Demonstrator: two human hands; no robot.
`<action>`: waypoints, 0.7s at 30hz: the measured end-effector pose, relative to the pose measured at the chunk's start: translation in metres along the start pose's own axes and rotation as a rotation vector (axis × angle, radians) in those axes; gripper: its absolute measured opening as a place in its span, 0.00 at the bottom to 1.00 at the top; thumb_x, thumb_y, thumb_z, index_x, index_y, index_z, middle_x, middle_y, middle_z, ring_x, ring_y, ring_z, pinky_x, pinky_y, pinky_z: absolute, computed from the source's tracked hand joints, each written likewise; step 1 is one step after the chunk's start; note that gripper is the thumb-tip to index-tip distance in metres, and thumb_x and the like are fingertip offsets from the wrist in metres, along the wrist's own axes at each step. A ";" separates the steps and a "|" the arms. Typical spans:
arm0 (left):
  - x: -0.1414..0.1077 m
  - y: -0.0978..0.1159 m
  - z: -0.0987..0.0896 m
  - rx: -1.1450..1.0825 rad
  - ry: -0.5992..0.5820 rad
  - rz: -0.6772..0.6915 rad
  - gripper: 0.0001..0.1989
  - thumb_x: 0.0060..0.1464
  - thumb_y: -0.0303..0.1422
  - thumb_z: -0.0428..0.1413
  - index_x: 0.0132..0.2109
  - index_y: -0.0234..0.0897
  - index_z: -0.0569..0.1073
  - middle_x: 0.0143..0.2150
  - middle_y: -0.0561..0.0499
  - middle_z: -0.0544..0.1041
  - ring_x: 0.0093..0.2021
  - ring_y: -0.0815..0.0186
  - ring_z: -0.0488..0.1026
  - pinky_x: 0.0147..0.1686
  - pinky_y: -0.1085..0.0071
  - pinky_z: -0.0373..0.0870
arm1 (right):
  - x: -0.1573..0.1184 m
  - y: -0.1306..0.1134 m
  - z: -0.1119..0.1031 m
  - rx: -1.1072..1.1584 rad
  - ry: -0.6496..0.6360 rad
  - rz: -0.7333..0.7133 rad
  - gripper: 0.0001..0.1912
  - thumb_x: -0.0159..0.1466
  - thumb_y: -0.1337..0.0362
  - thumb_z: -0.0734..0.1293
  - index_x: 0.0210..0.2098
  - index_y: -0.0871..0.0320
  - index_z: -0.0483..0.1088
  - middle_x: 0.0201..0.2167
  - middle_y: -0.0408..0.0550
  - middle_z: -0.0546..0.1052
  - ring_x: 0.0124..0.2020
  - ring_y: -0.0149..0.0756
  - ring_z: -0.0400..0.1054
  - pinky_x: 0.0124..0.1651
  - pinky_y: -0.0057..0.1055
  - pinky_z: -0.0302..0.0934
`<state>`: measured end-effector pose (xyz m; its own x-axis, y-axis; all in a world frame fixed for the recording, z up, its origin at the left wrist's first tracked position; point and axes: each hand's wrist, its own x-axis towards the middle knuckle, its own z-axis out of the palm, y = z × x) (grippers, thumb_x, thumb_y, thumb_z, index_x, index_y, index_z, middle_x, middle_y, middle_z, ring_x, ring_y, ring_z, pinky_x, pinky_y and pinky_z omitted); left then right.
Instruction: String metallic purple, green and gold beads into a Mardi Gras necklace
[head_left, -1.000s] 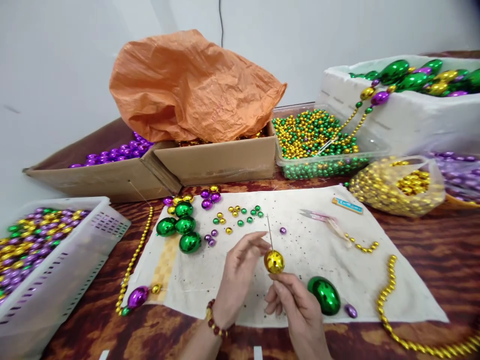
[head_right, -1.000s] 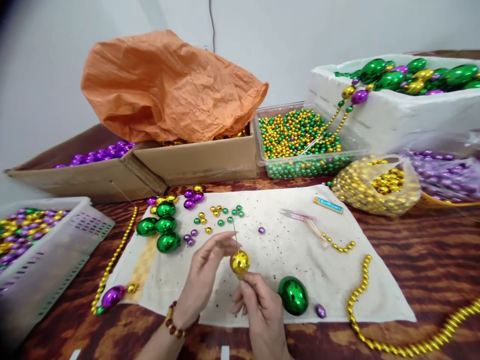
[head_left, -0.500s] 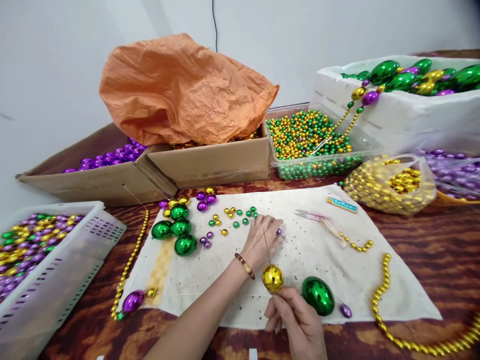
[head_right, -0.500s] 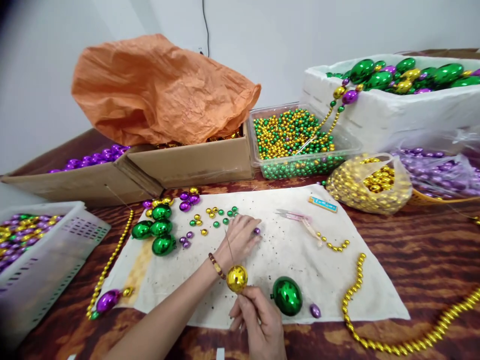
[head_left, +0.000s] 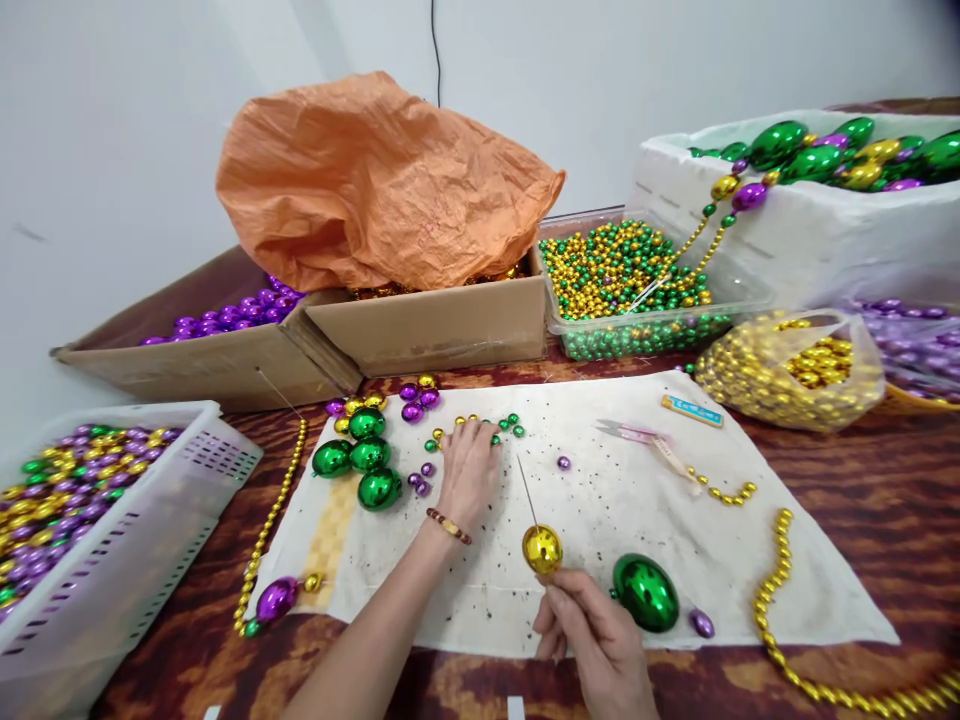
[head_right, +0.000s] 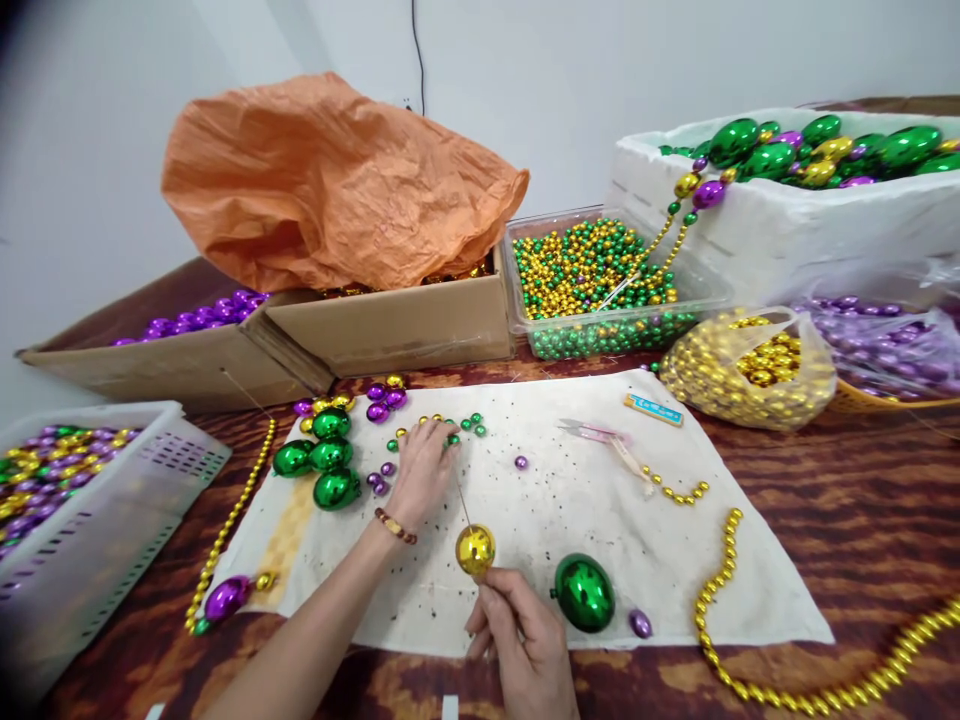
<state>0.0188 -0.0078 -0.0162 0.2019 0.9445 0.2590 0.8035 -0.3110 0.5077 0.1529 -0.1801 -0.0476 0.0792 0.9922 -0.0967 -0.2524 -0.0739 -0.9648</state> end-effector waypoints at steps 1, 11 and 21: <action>-0.002 0.001 -0.005 -0.203 0.012 -0.060 0.09 0.57 0.28 0.53 0.45 0.39 0.74 0.44 0.45 0.73 0.48 0.55 0.67 0.50 0.56 0.60 | 0.001 0.001 -0.002 -0.015 -0.002 0.003 0.14 0.68 0.56 0.62 0.38 0.60 0.72 0.23 0.44 0.72 0.19 0.28 0.69 0.23 0.21 0.61; -0.035 0.022 -0.053 -1.627 -0.155 -0.572 0.11 0.59 0.35 0.56 0.47 0.36 0.74 0.39 0.48 0.75 0.37 0.66 0.76 0.40 0.68 0.73 | 0.004 0.002 -0.008 -0.178 -0.026 -0.073 0.14 0.67 0.58 0.62 0.44 0.60 0.74 0.18 0.40 0.68 0.17 0.28 0.64 0.22 0.23 0.60; -0.042 0.019 -0.054 -1.711 -0.099 -0.630 0.10 0.56 0.31 0.59 0.45 0.37 0.75 0.38 0.51 0.74 0.37 0.69 0.74 0.44 0.65 0.73 | 0.000 -0.003 -0.003 -0.220 -0.049 -0.084 0.16 0.67 0.57 0.61 0.44 0.61 0.74 0.15 0.39 0.67 0.15 0.28 0.63 0.20 0.23 0.58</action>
<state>-0.0048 -0.0594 0.0269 0.2101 0.9325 -0.2939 -0.6144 0.3598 0.7022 0.1561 -0.1806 -0.0450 0.0428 0.9991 -0.0074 -0.0299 -0.0061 -0.9995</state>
